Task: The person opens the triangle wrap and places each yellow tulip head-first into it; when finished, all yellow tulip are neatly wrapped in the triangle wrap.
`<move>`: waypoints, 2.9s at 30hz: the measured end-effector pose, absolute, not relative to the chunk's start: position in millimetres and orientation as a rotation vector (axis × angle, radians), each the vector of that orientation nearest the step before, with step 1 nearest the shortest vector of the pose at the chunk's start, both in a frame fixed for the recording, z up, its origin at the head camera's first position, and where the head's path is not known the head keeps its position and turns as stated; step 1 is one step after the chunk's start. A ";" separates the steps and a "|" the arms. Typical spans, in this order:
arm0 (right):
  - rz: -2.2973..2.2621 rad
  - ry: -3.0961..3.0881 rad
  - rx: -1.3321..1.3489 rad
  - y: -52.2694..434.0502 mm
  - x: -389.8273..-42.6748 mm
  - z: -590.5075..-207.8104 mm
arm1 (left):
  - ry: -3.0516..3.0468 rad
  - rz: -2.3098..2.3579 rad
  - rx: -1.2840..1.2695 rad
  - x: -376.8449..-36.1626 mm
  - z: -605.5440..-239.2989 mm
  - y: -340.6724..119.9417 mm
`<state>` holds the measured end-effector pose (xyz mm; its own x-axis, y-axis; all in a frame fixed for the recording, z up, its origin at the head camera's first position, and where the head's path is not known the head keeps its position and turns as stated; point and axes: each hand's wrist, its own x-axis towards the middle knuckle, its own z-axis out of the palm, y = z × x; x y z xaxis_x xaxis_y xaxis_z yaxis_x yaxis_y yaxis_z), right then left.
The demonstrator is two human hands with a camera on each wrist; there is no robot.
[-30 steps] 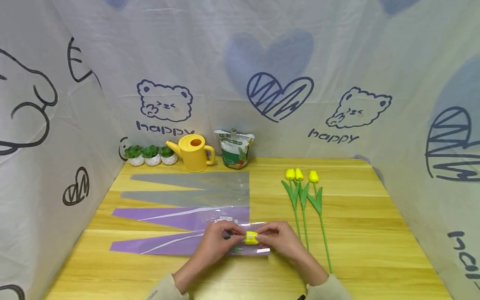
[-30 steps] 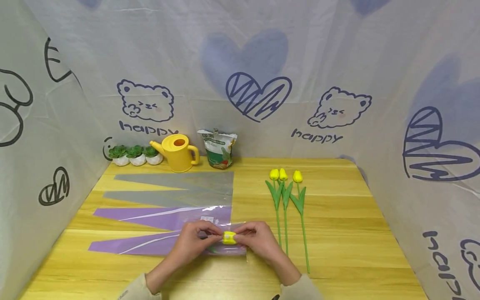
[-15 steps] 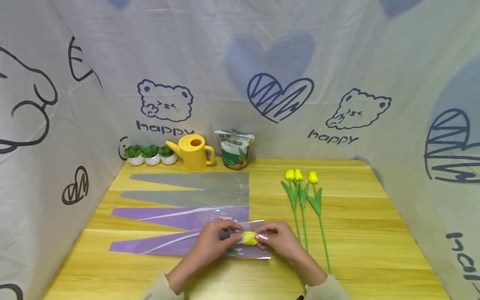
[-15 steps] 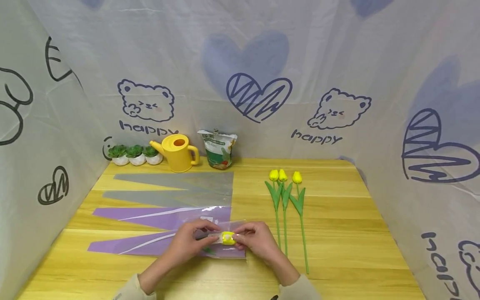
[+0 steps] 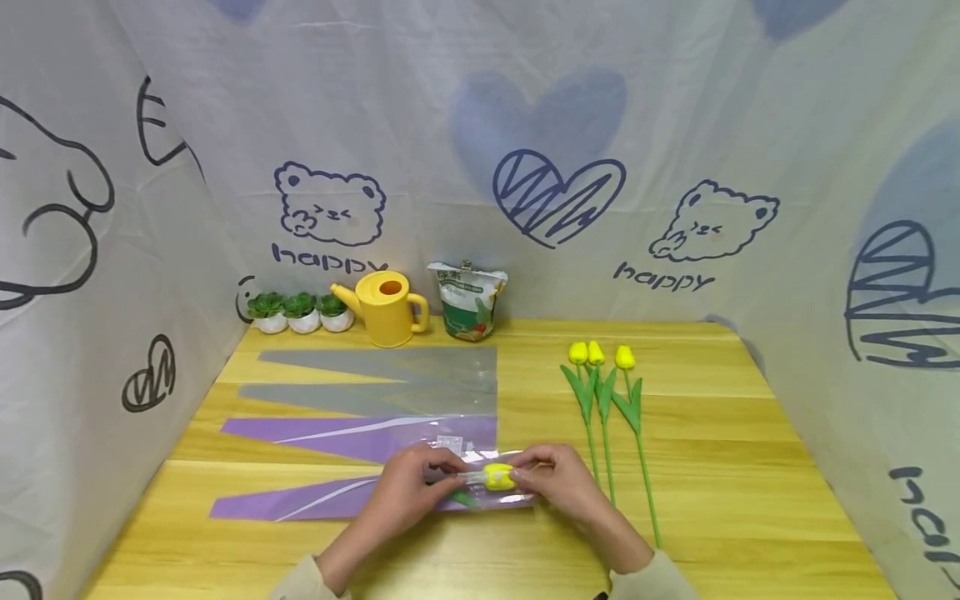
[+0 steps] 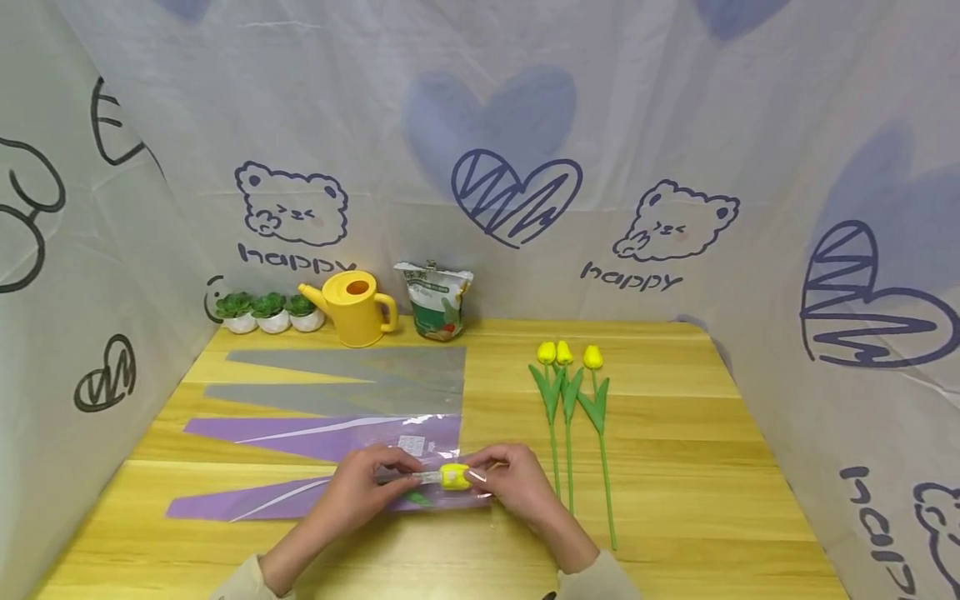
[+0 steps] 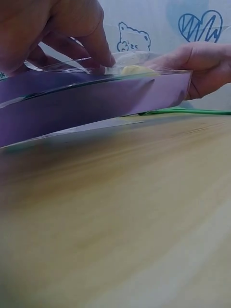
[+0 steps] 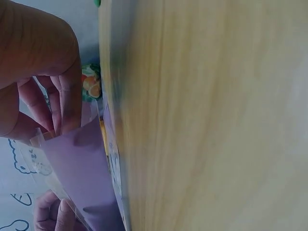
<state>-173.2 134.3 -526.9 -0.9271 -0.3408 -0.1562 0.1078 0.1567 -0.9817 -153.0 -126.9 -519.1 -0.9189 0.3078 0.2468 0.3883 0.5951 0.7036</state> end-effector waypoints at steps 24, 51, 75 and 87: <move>-1.883 1.993 -0.223 139.8 -174.7 -529.1 | -2.655 -1.353 -0.628 -157.3 -519.7 -118.5; -1.717 2.259 -0.201 166.4 -179.9 -529.2 | -2.745 -1.247 -0.729 -159.9 -524.9 -119.8; -1.661 2.236 -0.291 163.9 -176.1 -535.3 | -2.851 -1.122 -0.756 -158.3 -527.4 -121.2; -1.637 2.236 -0.284 163.9 -176.4 -536.0 | -2.838 -1.090 -0.860 -160.2 -528.8 -121.7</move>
<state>-176.4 163.9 -536.0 -0.9173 -0.3632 -0.1634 0.0461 0.3107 -0.9494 -160.2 -121.7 -528.8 -0.8517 0.4950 0.1719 0.4828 0.6138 0.6247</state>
